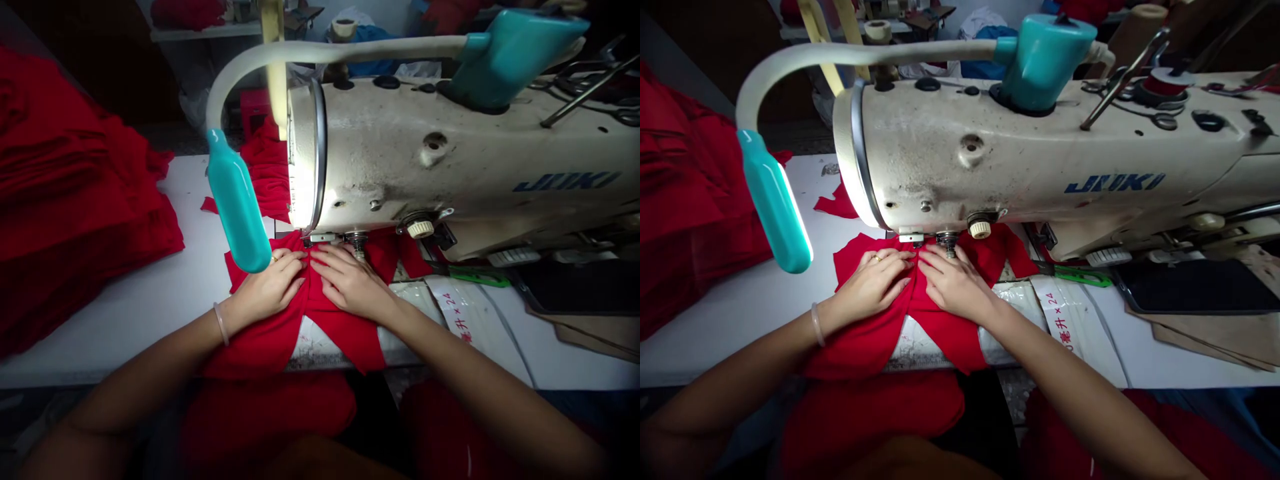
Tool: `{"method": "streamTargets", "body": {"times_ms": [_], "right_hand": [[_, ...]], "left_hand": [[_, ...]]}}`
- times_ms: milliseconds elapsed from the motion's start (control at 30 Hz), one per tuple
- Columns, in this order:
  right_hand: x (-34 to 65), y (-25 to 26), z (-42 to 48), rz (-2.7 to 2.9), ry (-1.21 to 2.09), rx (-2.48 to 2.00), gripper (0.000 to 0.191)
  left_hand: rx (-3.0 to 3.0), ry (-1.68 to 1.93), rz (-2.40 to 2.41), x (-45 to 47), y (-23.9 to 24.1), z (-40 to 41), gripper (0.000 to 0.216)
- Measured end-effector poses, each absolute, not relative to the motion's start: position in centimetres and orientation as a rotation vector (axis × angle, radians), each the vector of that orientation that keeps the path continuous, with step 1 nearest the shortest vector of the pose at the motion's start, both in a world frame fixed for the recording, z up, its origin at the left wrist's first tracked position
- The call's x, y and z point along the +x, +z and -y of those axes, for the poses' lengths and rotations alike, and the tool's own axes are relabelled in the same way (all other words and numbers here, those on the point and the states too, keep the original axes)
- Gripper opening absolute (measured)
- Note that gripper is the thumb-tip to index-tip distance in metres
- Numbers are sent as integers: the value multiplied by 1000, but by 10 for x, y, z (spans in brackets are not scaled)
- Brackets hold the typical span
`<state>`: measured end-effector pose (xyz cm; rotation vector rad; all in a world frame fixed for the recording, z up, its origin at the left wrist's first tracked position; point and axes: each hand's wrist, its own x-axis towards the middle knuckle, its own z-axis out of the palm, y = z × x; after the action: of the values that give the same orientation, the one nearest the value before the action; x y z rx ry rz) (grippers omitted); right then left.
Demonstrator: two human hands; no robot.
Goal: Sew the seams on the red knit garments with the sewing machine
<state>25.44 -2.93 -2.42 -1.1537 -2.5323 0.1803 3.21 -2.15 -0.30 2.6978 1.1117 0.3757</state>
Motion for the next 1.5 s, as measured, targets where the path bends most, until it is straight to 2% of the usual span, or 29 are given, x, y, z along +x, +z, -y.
{"method": "streamTargets", "body": {"times_ms": [67, 133, 300, 400, 467, 533, 600, 667, 800, 900, 967, 1000, 1100, 1167, 1233, 1367, 1400, 1500], "right_hand": [[251, -22, 45, 2518, 126, -1000, 33], [250, -19, 55, 2514, 99, -943, 33], [282, -1, 44, 2764, 272, -780, 54], [306, 5, 32, 2861, 141, -829, 65], [312, 4, 33, 2890, -25, -808, 62], [310, 4, 41, 2916, -150, -683, 51], [305, 8, 54, 2926, -203, -514, 36], [299, 15, 66, 2918, -143, -409, 26], [277, 28, 97, 2863, 267, -587, 32], [240, 17, 130, 2788, 600, -760, 34], [211, 1, 152, 2772, 536, -835, 35], [199, -6, 161, 2777, 447, -853, 36], [185, -20, 179, 2810, 180, -889, 30], [191, -22, 185, 2853, 27, -982, 34], [200, -24, 188, 2903, -20, -1076, 36], [196, -34, 188, 3013, 282, -1132, 5], [191, -36, 188, 3012, 339, -1141, 8], [184, -30, 189, 2920, 330, -1040, 36]], "left_hand": [[2720, 352, -1095, 32, -4, 21, 25], [2742, 321, -1097, 32, -4, 17, 25], [2751, 280, -1083, 32, 11, 16, 27], [2646, 410, -1021, 21, 21, 55, 23], [2574, 582, -1035, 8, 15, 94, 23], [2698, 582, -1192, -8, -1, 132, 54], [2837, 496, -1363, -26, -23, 158, 56], [2941, 503, -1386, -44, -40, 169, 49], [2754, 544, -1349, -70, -34, 161, 45], [2310, 958, -1716, -66, -3, 146, 36], [2172, 1237, -1791, -48, 11, 136, 32], [2242, 1223, -1710, -36, 14, 131, 33], [2621, 638, -1341, -4, 4, 120, 45], [2674, 320, -1429, 2, -8, 114, 53], [2644, 176, -1550, -5, -17, 109, 57], [2597, 179, -1599, -29, -20, 99, 46], [2587, 200, -1600, -33, -18, 98, 43], [2591, 391, -1498, -40, -6, 103, 38]]}}
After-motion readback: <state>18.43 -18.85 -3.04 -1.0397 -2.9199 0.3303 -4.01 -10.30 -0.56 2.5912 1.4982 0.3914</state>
